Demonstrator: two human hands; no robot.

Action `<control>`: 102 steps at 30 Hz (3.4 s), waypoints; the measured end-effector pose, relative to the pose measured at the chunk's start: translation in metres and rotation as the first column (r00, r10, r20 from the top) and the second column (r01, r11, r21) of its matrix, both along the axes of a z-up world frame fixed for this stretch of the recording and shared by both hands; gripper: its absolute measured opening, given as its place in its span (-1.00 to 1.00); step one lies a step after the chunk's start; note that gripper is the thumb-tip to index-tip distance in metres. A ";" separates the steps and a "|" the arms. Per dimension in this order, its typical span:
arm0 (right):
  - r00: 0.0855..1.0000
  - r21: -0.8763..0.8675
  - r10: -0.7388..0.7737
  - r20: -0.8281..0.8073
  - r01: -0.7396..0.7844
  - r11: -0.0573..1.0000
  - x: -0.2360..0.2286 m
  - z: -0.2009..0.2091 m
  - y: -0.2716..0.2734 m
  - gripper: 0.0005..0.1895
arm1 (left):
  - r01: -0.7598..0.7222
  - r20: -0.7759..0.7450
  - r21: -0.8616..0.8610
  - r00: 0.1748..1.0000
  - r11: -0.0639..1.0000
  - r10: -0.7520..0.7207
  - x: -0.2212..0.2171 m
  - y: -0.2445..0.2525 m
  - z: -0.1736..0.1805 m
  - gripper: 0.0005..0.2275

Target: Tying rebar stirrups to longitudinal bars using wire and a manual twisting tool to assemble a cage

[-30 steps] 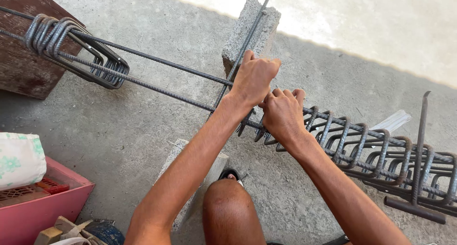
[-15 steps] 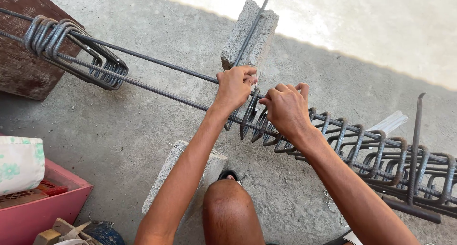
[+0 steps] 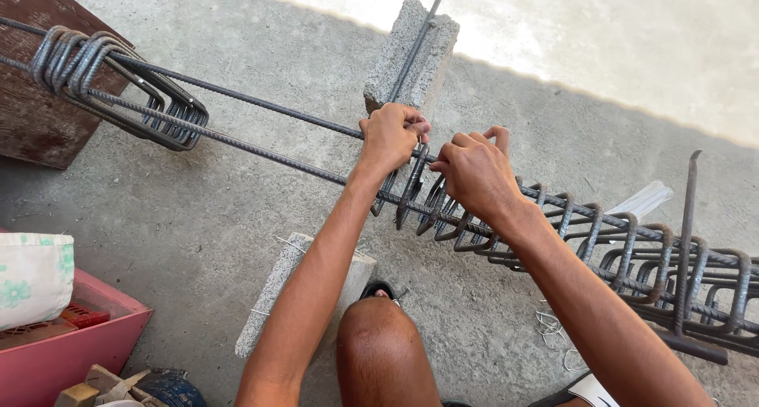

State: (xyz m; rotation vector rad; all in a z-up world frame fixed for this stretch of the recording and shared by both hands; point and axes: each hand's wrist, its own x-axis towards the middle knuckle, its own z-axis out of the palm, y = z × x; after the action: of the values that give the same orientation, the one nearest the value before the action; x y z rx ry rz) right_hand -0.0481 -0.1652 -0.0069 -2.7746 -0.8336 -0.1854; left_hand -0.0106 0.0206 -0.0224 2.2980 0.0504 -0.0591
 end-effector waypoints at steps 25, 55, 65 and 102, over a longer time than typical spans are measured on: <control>0.818 0.124 0.051 -0.573 0.025 0.992 0.030 0.034 -0.011 -0.80 | -0.010 0.430 0.134 0.901 0.991 -0.049 -0.032 0.001 -0.011 -0.91; 0.648 0.282 -0.168 -0.743 0.531 0.799 0.046 -0.003 0.011 -0.86 | -0.049 0.501 0.274 0.860 0.960 -0.099 -0.074 -0.021 -0.003 -0.82; 0.704 0.302 -0.141 -0.696 0.464 0.833 0.057 -0.010 0.022 -0.83 | -0.107 0.672 0.529 0.658 0.842 -0.339 -0.077 -0.022 -0.028 -0.77; 0.420 -0.332 -0.828 -0.372 0.773 0.541 -0.174 0.057 -0.238 -0.46 | -0.065 -0.177 0.110 0.981 0.992 0.084 -0.004 -0.022 0.039 -0.85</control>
State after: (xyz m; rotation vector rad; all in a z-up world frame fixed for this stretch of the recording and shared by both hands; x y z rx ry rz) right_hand -0.2225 -0.4029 0.0505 -2.8431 0.7090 0.4314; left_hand -0.0143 -0.0018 0.0168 2.3863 0.2386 -0.2315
